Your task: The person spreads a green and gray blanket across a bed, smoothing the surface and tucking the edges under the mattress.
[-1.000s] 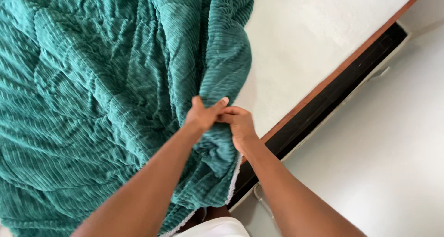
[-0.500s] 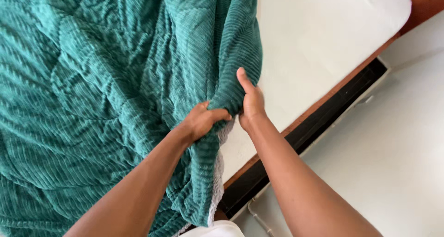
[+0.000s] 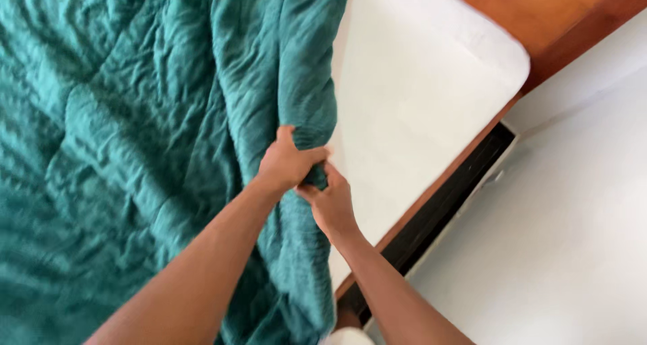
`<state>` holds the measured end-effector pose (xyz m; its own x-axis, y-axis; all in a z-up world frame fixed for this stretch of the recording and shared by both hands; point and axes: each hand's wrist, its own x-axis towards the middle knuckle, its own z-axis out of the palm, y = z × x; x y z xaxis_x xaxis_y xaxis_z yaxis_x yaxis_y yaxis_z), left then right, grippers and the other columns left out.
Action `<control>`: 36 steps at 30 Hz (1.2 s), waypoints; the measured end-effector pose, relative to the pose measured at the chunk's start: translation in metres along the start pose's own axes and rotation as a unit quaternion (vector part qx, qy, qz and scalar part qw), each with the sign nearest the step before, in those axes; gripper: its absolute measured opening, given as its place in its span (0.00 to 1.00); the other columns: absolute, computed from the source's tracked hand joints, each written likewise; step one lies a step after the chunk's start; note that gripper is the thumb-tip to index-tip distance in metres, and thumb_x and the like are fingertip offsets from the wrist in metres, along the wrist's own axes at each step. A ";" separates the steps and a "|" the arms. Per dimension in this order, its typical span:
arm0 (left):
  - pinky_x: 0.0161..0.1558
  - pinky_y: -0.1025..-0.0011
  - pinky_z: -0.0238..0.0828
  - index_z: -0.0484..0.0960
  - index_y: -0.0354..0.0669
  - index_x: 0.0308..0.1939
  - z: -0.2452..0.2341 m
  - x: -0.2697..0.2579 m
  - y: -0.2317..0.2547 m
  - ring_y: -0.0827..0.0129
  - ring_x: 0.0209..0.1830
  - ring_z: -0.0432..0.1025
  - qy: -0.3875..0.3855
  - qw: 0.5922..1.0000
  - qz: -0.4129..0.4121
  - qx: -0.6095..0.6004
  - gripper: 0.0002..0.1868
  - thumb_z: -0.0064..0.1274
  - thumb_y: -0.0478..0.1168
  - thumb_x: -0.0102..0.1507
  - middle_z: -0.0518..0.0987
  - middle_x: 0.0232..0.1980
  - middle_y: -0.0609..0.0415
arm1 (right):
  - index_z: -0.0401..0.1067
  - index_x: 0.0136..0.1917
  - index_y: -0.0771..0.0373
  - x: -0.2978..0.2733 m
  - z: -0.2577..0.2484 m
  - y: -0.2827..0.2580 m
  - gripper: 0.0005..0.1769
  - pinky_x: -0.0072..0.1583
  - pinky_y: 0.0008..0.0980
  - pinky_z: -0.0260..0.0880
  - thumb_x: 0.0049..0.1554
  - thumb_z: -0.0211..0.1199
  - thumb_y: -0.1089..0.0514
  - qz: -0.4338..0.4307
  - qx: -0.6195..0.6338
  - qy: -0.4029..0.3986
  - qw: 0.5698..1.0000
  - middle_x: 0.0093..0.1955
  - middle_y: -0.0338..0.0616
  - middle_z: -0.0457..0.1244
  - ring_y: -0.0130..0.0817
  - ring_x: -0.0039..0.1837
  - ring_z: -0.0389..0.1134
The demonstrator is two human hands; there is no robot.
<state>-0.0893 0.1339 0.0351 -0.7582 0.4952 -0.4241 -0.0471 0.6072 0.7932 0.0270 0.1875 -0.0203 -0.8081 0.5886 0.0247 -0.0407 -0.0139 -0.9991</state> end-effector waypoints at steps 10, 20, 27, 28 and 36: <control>0.46 0.67 0.67 0.78 0.14 0.49 0.089 0.116 -0.007 0.59 0.44 0.74 -0.243 0.957 -0.011 -0.157 0.35 0.54 0.41 0.44 0.82 0.45 0.42 | 0.69 0.54 0.64 0.173 -0.107 -0.019 0.26 0.56 0.41 0.69 0.51 0.61 0.43 0.257 0.241 0.029 0.935 0.48 0.45 0.68 0.38 0.51 0.69; 0.48 0.58 0.75 0.82 0.45 0.46 0.106 0.180 0.046 0.61 0.49 0.76 -0.265 0.851 0.094 0.443 0.16 0.52 0.41 0.55 0.81 0.46 0.52 | 0.69 0.54 0.64 0.241 -0.143 0.011 0.30 0.50 0.36 0.69 0.36 0.54 0.74 0.174 0.012 0.039 0.984 0.42 0.47 0.66 0.36 0.43 0.67; 0.52 0.62 0.69 0.65 0.35 0.59 0.095 0.187 0.105 0.52 0.56 0.71 0.117 0.990 -0.050 -0.063 0.38 0.62 0.51 0.53 0.74 0.57 0.37 | 0.68 0.53 0.62 0.216 -0.158 -0.017 0.27 0.45 0.37 0.72 0.38 0.57 0.72 0.327 0.158 -0.109 0.925 0.40 0.45 0.65 0.36 0.40 0.68; 0.52 0.62 0.70 0.63 0.34 0.60 0.103 0.184 0.110 0.51 0.56 0.71 0.102 0.991 -0.064 -0.065 0.38 0.61 0.49 0.53 0.73 0.57 0.36 | 0.68 0.53 0.63 0.216 -0.166 -0.018 0.25 0.47 0.36 0.72 0.39 0.58 0.71 0.325 0.150 -0.134 0.924 0.41 0.45 0.66 0.35 0.41 0.68; 0.43 0.64 0.74 0.77 0.33 0.48 0.138 0.148 0.109 0.56 0.41 0.77 -0.042 0.988 0.010 -0.147 0.23 0.54 0.38 0.49 0.81 0.42 0.43 | 0.70 0.40 0.67 0.197 -0.237 0.048 0.40 0.44 0.34 0.65 0.60 0.53 0.24 0.274 0.188 -0.148 0.931 0.38 0.51 0.63 0.35 0.38 0.64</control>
<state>-0.1166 0.3591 -0.0014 -0.7048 0.5622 -0.4326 -0.2292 0.3967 0.8889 0.0057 0.4945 -0.0714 -0.8923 0.1612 -0.4217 0.2682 -0.5621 -0.7824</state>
